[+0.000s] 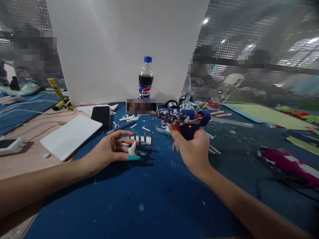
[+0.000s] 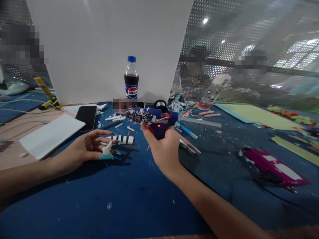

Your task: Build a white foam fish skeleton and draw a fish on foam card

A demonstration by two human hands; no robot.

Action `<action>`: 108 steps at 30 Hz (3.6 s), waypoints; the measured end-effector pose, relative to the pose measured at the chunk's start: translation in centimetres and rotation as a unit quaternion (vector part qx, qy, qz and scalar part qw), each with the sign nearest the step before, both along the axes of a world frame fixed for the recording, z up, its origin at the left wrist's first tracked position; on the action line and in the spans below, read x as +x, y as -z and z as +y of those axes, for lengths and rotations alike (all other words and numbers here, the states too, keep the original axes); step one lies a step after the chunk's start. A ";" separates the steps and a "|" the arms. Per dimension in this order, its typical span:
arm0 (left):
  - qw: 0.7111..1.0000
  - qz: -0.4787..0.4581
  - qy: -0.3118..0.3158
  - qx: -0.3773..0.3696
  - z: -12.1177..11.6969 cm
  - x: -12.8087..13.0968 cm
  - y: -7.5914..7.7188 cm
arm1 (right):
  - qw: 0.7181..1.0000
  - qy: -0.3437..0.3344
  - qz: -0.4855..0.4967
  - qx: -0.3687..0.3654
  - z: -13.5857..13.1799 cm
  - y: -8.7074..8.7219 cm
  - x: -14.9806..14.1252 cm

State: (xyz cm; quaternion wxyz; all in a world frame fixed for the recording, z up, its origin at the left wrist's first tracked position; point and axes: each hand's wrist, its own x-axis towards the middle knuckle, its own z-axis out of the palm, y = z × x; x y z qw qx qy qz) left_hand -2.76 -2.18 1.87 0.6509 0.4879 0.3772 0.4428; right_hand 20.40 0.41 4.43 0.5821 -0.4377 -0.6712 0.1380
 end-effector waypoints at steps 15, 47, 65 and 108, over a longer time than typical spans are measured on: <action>1.000 0.025 -0.010 0.003 -0.1 0.0 0.2 | 0.931 0.246 -0.187 -0.192 3.6 -2.9 4.5; 0.998 0.060 -0.006 0.013 -0.2 0.0 0.1 | 0.829 0.331 -0.445 -0.078 3.5 -1.7 4.8; 0.993 -0.009 0.089 0.082 -0.5 -0.1 0.6 | 0.915 -0.311 -0.210 -0.147 -1.0 0.6 -2.7; 0.941 0.257 -0.056 0.212 -1.8 0.2 -0.2 | 0.911 -0.209 -0.275 -0.227 0.7 0.8 -0.7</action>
